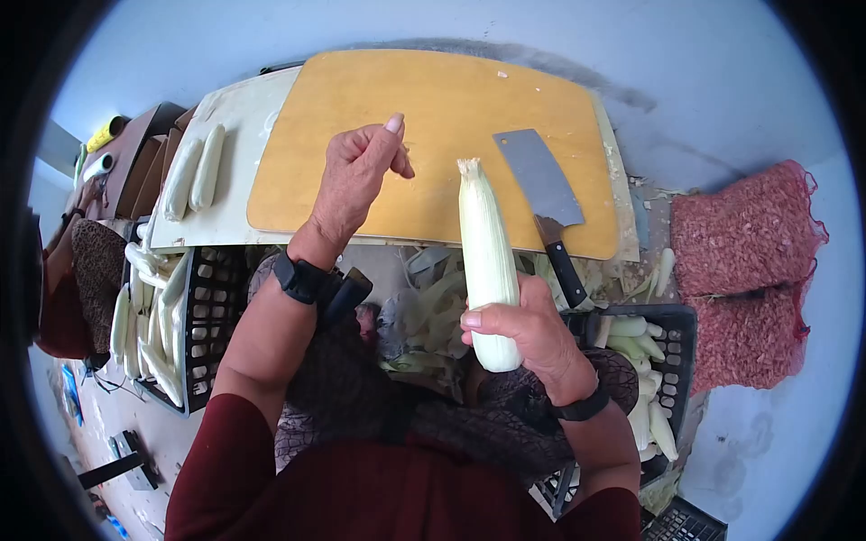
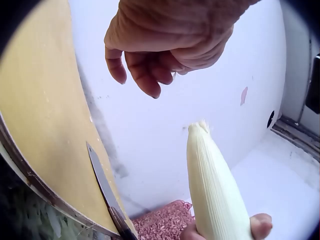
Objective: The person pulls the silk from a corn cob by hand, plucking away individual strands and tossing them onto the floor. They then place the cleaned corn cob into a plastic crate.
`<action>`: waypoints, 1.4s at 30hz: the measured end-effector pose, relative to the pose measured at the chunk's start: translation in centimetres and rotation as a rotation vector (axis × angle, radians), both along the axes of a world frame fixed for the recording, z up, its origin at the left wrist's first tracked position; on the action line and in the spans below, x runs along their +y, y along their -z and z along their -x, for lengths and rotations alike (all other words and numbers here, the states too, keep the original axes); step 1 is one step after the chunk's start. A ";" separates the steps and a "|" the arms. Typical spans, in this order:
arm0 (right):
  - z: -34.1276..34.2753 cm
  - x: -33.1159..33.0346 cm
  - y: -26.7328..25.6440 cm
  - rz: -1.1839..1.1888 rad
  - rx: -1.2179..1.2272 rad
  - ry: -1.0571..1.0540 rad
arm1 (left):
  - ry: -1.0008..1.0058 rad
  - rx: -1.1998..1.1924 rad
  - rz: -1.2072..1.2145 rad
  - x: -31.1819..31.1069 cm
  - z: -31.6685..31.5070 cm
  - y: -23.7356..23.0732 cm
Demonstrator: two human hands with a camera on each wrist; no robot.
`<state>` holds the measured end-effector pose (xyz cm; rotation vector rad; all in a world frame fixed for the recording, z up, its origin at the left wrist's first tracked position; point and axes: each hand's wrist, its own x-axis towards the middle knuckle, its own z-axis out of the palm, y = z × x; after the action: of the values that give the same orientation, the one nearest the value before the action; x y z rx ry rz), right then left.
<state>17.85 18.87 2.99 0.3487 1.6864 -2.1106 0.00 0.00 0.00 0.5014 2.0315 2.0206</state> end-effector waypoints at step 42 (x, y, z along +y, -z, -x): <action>0.4 1.0 -0.8 -0.409 0.482 0.335 | 0.211 0.148 0.299 3.3 -11.0 2.6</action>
<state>17.49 19.84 3.84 0.2658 2.5069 -2.1884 10.97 3.29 -2.58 0.7833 2.2088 1.5666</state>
